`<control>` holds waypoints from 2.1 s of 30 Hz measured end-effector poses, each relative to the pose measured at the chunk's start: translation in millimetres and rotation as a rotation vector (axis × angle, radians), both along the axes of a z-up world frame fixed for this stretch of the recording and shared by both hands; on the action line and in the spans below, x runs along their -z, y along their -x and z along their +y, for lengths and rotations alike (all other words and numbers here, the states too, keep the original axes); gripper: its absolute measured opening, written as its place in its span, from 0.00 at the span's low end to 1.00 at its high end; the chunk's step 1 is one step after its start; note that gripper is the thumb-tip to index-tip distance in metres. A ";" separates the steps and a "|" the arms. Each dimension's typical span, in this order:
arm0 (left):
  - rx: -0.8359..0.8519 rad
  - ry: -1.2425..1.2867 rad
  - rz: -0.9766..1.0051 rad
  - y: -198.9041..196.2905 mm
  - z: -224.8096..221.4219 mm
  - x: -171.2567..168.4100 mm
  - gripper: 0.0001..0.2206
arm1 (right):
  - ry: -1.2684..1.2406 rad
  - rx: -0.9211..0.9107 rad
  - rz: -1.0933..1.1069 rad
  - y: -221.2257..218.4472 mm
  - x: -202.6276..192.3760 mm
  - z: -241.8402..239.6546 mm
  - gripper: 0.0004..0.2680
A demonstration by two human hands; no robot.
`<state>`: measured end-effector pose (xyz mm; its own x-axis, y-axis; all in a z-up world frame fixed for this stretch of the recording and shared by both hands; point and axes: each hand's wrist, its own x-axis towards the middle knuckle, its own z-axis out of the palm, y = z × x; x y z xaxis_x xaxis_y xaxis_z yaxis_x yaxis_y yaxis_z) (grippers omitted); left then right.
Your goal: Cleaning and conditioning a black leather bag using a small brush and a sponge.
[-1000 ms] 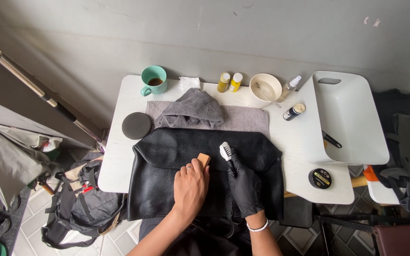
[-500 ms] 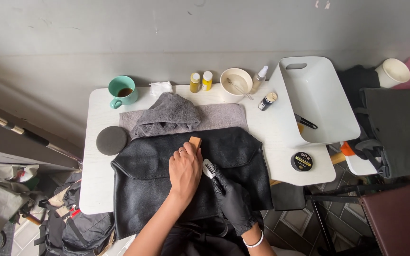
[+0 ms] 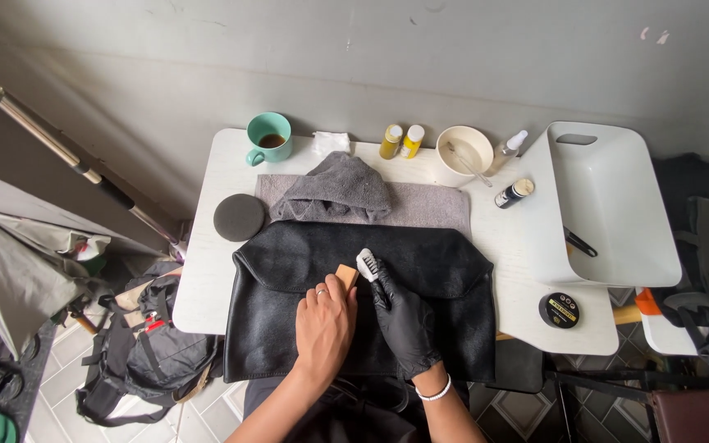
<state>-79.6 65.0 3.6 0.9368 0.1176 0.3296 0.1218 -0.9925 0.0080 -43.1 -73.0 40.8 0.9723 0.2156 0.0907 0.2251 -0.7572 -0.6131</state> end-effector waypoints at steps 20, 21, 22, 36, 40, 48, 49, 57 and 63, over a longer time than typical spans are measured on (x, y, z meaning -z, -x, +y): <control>0.074 0.018 -0.061 -54.5 -5.2 -0.3 0.19 | 0.015 0.051 0.097 39.0 -9.3 -14.1 0.19; 0.068 0.026 -0.045 -50.7 -3.5 -1.8 0.19 | -0.022 0.030 0.074 36.8 -12.5 -11.2 0.18; 0.053 0.031 -0.045 -45.1 -0.5 -2.0 0.19 | -0.016 0.015 0.075 33.4 -23.0 -5.3 0.18; -0.102 -0.081 -0.005 -8.0 35.1 -1.7 0.20 | 0.031 -0.141 0.005 17.1 -9.8 27.9 0.19; -0.080 -0.108 -0.033 -22.0 32.5 -3.4 0.20 | 0.003 -0.110 0.020 32.1 -16.2 17.6 0.17; -0.042 -0.061 -0.062 -53.9 27.3 2.3 0.18 | -0.095 -0.074 0.017 51.6 -3.6 4.3 0.17; -0.043 -0.056 -0.062 -51.6 26.9 2.7 0.18 | -0.090 -0.074 0.017 52.4 -6.6 4.6 0.17; -0.035 -0.040 -0.051 -23.7 35.1 -2.9 0.20 | -0.133 -0.139 0.035 35.6 -39.8 31.4 0.17; -0.078 -0.002 -0.022 -2.5 37.9 6.9 0.20 | -0.004 -0.135 0.038 26.1 -19.0 33.7 0.18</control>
